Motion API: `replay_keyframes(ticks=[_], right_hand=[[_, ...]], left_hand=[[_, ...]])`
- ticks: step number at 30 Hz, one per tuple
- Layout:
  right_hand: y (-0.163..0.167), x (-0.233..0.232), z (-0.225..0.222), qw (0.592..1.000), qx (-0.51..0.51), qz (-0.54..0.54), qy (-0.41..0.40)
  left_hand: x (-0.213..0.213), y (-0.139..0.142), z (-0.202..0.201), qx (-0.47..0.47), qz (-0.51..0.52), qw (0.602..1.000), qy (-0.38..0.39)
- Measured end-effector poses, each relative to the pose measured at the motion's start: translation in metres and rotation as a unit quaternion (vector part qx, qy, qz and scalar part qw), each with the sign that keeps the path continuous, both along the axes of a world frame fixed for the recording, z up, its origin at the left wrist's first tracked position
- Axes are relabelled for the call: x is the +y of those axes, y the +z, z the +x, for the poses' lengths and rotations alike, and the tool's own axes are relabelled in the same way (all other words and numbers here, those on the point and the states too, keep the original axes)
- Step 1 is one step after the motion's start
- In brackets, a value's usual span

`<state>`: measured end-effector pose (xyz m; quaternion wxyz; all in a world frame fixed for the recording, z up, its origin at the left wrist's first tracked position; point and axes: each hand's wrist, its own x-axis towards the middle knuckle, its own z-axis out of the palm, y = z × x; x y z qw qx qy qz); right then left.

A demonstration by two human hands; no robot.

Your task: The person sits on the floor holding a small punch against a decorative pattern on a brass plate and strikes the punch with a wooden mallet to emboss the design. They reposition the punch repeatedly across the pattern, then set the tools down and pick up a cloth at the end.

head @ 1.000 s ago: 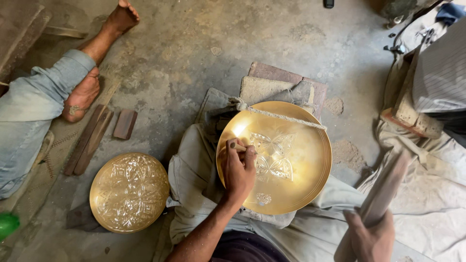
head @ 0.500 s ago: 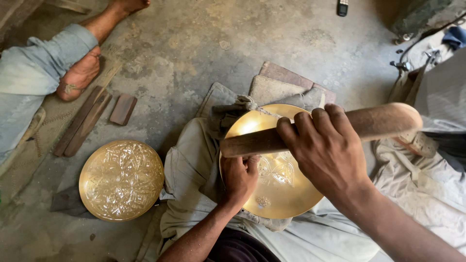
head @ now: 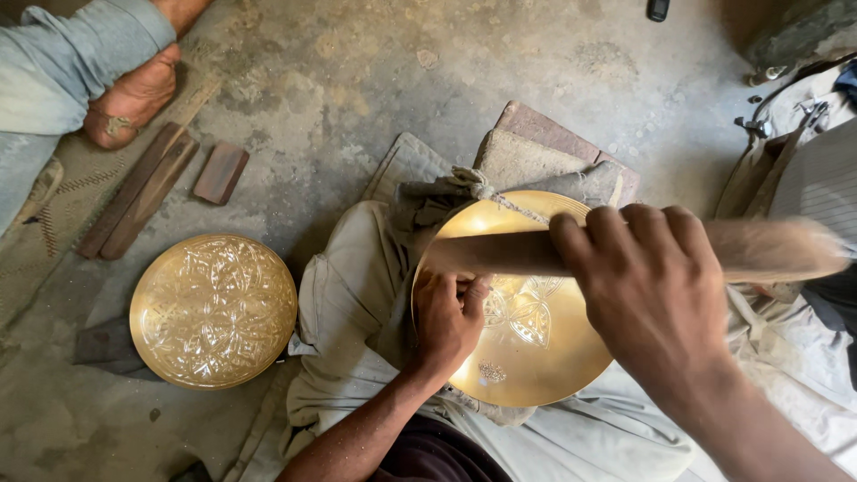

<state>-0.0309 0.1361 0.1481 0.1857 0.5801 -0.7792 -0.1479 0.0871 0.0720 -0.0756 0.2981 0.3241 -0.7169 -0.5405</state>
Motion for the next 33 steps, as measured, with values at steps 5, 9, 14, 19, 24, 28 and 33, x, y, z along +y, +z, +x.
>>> replay_keyframes(ticks=[5, 9, 14, 19, 24, 28, 33], right_hand=[[0.001, 0.002, 0.0, 0.996, -0.058, -0.071, 0.011], [-0.002, 0.004, -0.001, 0.999, -0.007, -0.029, 0.018], [0.0, 0.004, -0.004, 0.991, -0.107, -0.077, -0.027], [0.007, 0.004, -0.004, 0.988, 0.076, -0.123, 0.049], [0.008, 0.001, -0.004, 0.976, -0.156, -0.121, -0.09], [0.008, 0.002, -0.005, 1.0, 0.006, 0.019, 0.022], [0.004, 0.005, -0.005, 0.999, -0.025, -0.044, -0.009]], left_hand=[[0.0, 0.002, 0.002, 0.011, 0.019, 0.999, -0.03], [-0.002, 0.006, 0.003, 0.072, -0.013, 0.996, -0.048], [-0.007, 0.015, 0.002, 0.07, 0.017, 0.995, -0.07], [-0.008, 0.023, 0.007, 0.061, -0.029, 0.996, -0.052], [-0.007, 0.019, 0.006, 0.076, -0.005, 0.996, -0.055], [-0.005, 0.009, 0.004, 0.071, -0.137, 0.988, -0.024], [-0.002, 0.003, 0.006, 0.062, 0.047, 0.995, -0.066]])
